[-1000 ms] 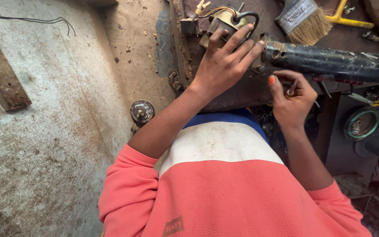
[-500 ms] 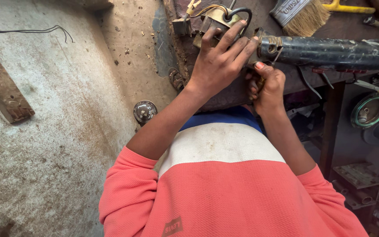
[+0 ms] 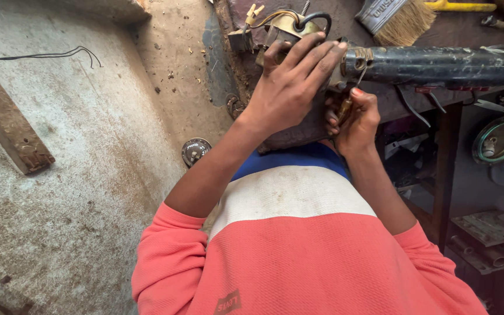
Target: The person cleans a yellow plastic component with a brush, then uses a screwdriver to adjust screws on a metal housing attached to a black cylindrical device. They repeatedly insert and remove the yellow component while tightening connections.
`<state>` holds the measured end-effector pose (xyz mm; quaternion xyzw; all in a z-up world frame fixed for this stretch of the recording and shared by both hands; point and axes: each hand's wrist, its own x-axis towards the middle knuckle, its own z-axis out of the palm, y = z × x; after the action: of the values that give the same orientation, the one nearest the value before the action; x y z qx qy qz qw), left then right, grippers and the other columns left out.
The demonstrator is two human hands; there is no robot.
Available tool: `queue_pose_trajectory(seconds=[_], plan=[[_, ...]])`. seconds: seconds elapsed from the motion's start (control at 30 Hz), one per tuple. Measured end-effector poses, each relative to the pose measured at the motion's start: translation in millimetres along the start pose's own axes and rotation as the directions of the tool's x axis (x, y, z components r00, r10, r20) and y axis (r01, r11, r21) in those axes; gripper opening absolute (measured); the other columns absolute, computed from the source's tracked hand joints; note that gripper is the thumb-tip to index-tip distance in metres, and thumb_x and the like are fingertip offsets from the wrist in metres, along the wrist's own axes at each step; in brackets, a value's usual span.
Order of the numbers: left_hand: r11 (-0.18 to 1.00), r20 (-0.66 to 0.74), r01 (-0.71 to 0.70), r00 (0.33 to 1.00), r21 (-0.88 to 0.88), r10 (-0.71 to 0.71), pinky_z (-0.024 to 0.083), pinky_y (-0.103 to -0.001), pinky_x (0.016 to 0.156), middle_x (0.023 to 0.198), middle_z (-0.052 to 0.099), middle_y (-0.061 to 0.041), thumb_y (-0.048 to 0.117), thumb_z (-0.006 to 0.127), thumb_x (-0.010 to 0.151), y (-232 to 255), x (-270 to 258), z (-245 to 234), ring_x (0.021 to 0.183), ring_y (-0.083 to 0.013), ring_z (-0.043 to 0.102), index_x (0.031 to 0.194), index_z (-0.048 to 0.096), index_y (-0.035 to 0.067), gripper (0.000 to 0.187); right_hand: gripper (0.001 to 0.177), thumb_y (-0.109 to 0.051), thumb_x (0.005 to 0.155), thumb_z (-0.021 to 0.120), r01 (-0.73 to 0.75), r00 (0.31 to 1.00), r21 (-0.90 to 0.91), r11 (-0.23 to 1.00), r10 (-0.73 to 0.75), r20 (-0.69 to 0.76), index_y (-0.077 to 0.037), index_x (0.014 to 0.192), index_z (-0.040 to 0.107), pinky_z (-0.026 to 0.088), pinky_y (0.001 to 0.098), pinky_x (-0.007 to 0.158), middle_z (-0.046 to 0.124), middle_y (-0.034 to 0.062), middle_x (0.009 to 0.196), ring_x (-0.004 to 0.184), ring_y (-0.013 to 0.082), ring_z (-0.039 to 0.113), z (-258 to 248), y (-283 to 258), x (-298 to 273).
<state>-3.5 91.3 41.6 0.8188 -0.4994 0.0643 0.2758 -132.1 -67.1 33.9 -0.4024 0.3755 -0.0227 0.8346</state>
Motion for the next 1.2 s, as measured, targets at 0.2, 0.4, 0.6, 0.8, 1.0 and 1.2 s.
queue_pose_trajectory(seconds=[0.2, 0.4, 0.6, 0.8, 1.0, 1.2], plan=[[0.648, -0.011, 0.052, 0.996, -0.76, -0.093, 0.034, -0.036, 0.135, 0.156, 0.051, -0.011, -0.005, 0.068, 0.083, -21, 3, -20, 0.151, -0.0239, 0.047, 0.162, 0.024, 0.011, 0.092, 0.031, -0.037, 0.096, 0.066, 0.134, 0.984, -0.171, 0.976, -0.152, -0.093, -0.007, 0.09, 0.064, 0.034, 0.0265, 0.04, 0.061, 0.006, 0.074, 0.05, 0.0111, 0.048, 7, 3, 6], [0.047, -0.098, -0.091, 0.979, -0.995, -0.178, 0.039, -0.032, 0.126, 0.148, 0.059, -0.008, -0.007, 0.069, 0.089, -46, 5, -17, 0.141, -0.0184, 0.056, 0.155, 0.041, 0.015, 0.076, 0.039, -0.037, 0.102, 0.071, 0.285, 0.95, -0.201, 0.937, -0.304, -0.07, -0.004, 0.084, 0.059, 0.034, 0.0255, 0.042, 0.057, 0.004, 0.072, 0.049, 0.0083, 0.045, 6, 19, 8], [-0.028, 0.091, 0.105, 0.664, -0.994, -0.742, 0.058, -0.039, 0.103, 0.117, 0.071, -0.015, 0.004, 0.067, 0.092, -77, -37, -26, 0.109, -0.0249, 0.068, 0.124, 0.066, 0.001, 0.032, 0.031, -0.034, 0.103, 0.07, 0.14, 0.98, -0.392, 0.909, -0.183, -0.074, -0.005, 0.096, 0.066, 0.034, 0.0219, 0.045, 0.06, 0.001, 0.075, 0.052, 0.0067, 0.046, -23, 2, -18], [0.033, 0.096, 0.392, 0.305, -0.919, -0.947, 0.061, -0.033, 0.097, 0.113, 0.071, -0.009, 0.011, 0.071, 0.089, -52, -108, -24, 0.105, -0.0192, 0.069, 0.12, 0.066, 0.003, 0.032, 0.022, -0.013, 0.106, 0.085, 0.491, 0.628, -0.848, -0.201, -0.593, 0.504, -0.003, 0.115, 0.068, 0.052, 0.0306, 0.079, 0.064, 0.011, 0.103, 0.086, 0.0211, 0.063, -44, -93, -47], [0.233, -0.042, 0.392, 0.438, -0.89, -0.898, 0.057, -0.031, 0.1, 0.118, 0.07, -0.008, 0.018, 0.07, 0.099, -10, -84, 5, 0.109, -0.0167, 0.067, 0.124, 0.064, 0.004, 0.029, 0.061, -0.035, 0.076, 0.092, 0.535, 0.567, -0.532, -0.656, -0.188, 0.802, 0.0, 0.12, 0.07, 0.054, 0.0445, 0.09, 0.068, 0.0161, 0.118, 0.105, 0.0349, 0.063, -24, -173, -3], [0.35, -0.063, 0.524, 0.488, -0.777, -0.871, 0.058, -0.034, 0.097, 0.118, 0.068, -0.01, 0.024, 0.072, 0.099, 16, -43, -2, 0.109, -0.0187, 0.069, 0.13, 0.061, 0.005, 0.038, 0.077, -0.046, 0.063, 0.091, 0.674, 0.601, -0.415, -0.612, 0.126, 0.789, -0.004, 0.124, 0.07, 0.054, 0.0429, 0.091, 0.07, 0.0121, 0.114, 0.106, 0.0327, 0.064, -4, -183, 35]])
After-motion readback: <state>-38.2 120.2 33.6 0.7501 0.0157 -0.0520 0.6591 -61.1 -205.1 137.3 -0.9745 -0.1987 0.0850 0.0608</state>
